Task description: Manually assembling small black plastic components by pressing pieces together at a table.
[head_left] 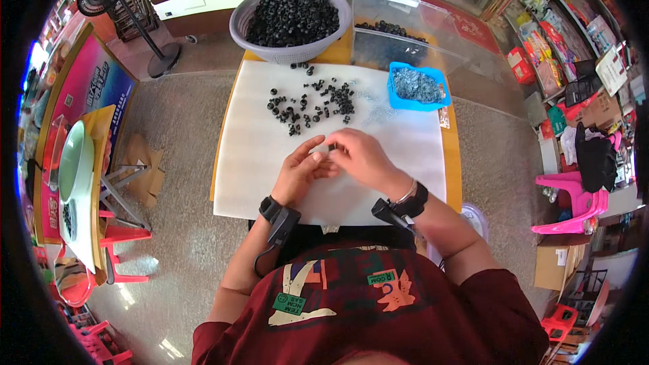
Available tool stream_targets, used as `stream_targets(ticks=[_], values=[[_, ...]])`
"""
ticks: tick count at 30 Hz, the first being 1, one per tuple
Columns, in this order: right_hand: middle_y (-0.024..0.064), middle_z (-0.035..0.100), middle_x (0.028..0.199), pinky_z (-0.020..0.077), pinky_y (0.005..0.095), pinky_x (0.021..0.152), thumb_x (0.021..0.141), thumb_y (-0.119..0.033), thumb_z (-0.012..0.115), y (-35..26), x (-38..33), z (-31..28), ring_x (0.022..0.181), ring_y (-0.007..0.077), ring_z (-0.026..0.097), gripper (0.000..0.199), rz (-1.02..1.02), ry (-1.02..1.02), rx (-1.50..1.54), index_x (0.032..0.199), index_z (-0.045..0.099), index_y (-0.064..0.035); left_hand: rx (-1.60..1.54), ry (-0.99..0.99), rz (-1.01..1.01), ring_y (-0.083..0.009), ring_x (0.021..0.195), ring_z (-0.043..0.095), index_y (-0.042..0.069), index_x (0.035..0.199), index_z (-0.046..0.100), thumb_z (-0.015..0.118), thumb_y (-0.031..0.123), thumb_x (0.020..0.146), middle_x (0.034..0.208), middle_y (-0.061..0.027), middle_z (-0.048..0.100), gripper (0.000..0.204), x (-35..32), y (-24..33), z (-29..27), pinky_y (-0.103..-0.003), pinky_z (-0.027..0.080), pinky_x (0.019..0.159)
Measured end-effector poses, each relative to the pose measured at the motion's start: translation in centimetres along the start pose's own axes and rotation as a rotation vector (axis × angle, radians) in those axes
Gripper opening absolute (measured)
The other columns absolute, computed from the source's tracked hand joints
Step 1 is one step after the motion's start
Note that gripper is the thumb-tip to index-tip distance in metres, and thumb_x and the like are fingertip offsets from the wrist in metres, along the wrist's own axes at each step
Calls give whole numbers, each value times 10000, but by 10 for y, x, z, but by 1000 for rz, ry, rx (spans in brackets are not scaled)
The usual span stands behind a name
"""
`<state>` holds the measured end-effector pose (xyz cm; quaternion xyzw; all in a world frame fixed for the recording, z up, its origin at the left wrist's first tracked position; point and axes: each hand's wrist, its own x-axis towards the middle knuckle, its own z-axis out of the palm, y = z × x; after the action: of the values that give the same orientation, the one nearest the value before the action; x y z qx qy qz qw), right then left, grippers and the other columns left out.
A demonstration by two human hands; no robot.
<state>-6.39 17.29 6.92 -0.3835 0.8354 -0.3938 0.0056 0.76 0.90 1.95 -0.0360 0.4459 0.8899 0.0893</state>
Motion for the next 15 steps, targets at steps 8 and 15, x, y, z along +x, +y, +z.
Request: stream_targets(ticks=[8, 15], values=[[63, 669, 890, 495, 280, 719, 847, -102, 616, 39, 91, -89, 757, 122, 600, 317, 191, 475, 465, 1141, 580, 11, -154, -10, -8, -212, 896, 616, -41, 1245, 460, 492, 166, 968, 1037, -155, 616, 347, 4, -4, -9, -342, 514, 834], [74, 665, 989, 486, 285, 747, 848, -84, 601, 49, 65, -43, 834, 149, 616, 242, 282, 283, 376, 1074, 620, -1, -199, 33, -21, -196, 866, 604, -38, 1226, 473, 489, 157, 968, 1012, -145, 616, 324, 5, -2, -8, -327, 508, 797]])
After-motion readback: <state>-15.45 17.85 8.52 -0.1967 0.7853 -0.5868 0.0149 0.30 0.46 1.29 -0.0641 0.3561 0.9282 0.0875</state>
